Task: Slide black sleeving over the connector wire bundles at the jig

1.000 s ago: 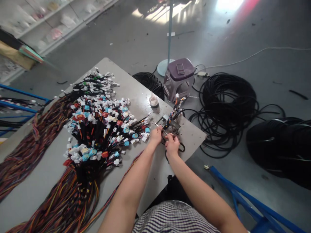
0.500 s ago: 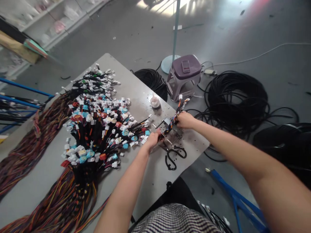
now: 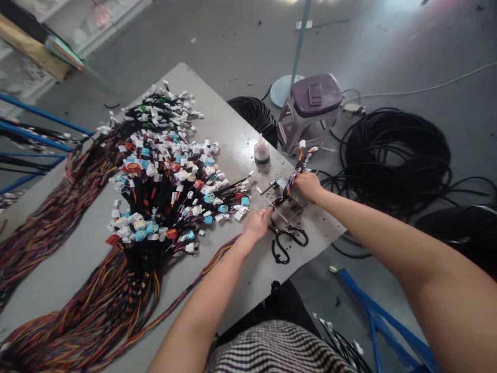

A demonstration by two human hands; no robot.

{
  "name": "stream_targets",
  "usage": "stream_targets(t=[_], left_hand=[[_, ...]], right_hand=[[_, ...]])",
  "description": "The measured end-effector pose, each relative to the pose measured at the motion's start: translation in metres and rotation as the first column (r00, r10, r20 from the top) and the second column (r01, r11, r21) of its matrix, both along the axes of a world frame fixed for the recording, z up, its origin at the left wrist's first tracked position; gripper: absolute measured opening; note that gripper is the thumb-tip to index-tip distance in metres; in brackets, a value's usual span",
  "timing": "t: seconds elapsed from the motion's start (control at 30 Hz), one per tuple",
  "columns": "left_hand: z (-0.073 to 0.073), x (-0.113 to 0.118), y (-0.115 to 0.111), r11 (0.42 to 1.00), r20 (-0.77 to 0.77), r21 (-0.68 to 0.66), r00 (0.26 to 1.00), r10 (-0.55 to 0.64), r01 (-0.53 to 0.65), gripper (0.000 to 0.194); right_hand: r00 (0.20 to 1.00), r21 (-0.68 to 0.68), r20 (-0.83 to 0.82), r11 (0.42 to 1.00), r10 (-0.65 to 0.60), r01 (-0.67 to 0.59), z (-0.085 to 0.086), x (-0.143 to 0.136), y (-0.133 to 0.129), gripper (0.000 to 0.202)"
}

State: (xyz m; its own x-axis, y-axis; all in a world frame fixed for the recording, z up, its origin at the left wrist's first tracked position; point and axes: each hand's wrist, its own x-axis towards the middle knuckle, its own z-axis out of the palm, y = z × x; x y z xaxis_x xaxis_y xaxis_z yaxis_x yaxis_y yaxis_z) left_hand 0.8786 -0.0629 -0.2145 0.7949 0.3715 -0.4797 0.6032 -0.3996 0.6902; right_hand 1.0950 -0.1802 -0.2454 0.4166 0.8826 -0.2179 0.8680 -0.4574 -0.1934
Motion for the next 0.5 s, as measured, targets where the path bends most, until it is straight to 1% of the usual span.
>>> stream_targets(t=[0.03,0.1,0.2,0.27,0.3,0.33,0.37,0.4,0.47,0.5], left_hand=[[0.0,-0.022,0.004,0.998,-0.016,0.05,0.999,-0.048,0.049,0.055],[0.003,-0.074,0.014,0.989,-0.078,0.102,0.992,-0.1,0.108,0.052],[0.006,-0.153,0.027,0.983,-0.147,0.129,0.983,-0.109,0.128,0.053],[0.008,-0.198,0.032,0.981,-0.163,0.142,0.981,-0.108,0.131,0.053],[0.008,-0.217,0.033,0.98,-0.167,0.147,0.98,-0.11,0.135,0.053],[0.008,-0.235,0.035,0.979,-0.168,0.149,0.979,-0.114,0.14,0.053],[0.008,-0.251,0.037,0.978,-0.165,0.15,0.979,-0.119,0.145,0.052],[0.008,-0.267,0.04,0.977,-0.161,0.15,0.979,-0.125,0.15,0.052],[0.007,-0.296,0.047,0.979,-0.152,0.135,0.979,-0.134,0.155,0.051],[0.007,-0.309,0.051,0.981,-0.138,0.121,0.981,-0.136,0.153,0.051]], right_hand=[[1.0,-0.009,0.012,1.0,-0.012,0.012,0.002,0.001,-0.002,0.019],[0.998,-0.037,0.048,0.999,-0.03,0.032,0.009,0.0,-0.004,0.018],[0.992,-0.091,0.121,0.994,-0.042,0.054,0.023,-0.008,-0.009,0.019],[0.981,-0.081,0.185,0.994,-0.062,0.078,0.034,-0.016,-0.015,0.021],[0.971,-0.057,0.22,0.992,-0.096,0.111,0.04,-0.021,-0.021,0.022],[0.953,-0.02,0.259,0.986,-0.157,0.168,0.045,-0.027,-0.028,0.025],[0.925,0.026,0.294,0.969,-0.241,0.244,0.05,-0.034,-0.037,0.028],[0.884,0.076,0.321,0.94,-0.34,0.334,0.053,-0.043,-0.047,0.031],[0.77,0.201,0.339,0.841,-0.541,0.503,0.057,-0.069,-0.067,0.036],[0.72,0.272,0.325,0.79,-0.613,0.55,0.058,-0.089,-0.076,0.037]])
